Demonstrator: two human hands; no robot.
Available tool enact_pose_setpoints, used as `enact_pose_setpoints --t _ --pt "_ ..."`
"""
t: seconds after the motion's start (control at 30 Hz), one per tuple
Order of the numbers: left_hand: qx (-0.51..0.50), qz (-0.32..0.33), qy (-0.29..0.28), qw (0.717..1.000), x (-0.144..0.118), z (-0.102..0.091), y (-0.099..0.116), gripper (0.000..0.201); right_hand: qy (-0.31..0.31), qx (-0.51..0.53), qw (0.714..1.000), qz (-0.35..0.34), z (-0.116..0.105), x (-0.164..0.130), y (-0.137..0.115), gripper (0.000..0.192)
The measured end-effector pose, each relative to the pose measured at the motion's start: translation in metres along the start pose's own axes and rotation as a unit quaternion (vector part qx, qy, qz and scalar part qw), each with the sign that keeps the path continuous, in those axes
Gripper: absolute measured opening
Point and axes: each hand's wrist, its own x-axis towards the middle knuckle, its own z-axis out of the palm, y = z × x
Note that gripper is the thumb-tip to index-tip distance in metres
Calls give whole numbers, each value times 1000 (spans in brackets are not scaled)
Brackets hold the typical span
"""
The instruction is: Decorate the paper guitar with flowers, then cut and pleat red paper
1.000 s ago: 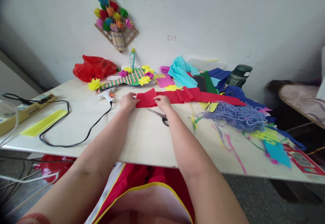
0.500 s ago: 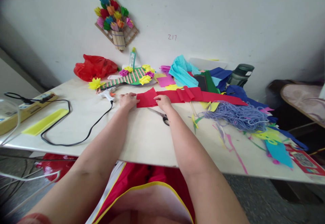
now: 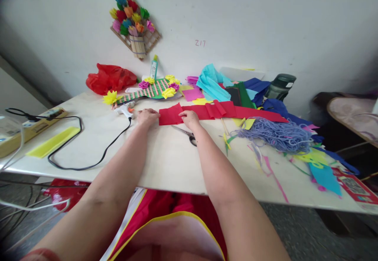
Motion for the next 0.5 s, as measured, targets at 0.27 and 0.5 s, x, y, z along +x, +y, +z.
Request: enact_pose_setpoints --t 0.27,0.5 --pt "-20 -29 -10 999 -1 -4 0 18 1 10 1000 5 -1 0 0 23" --pt "-37 -35 -36 998 4 -7 -1 16 1 13 1000 -2 1 2 3 24"
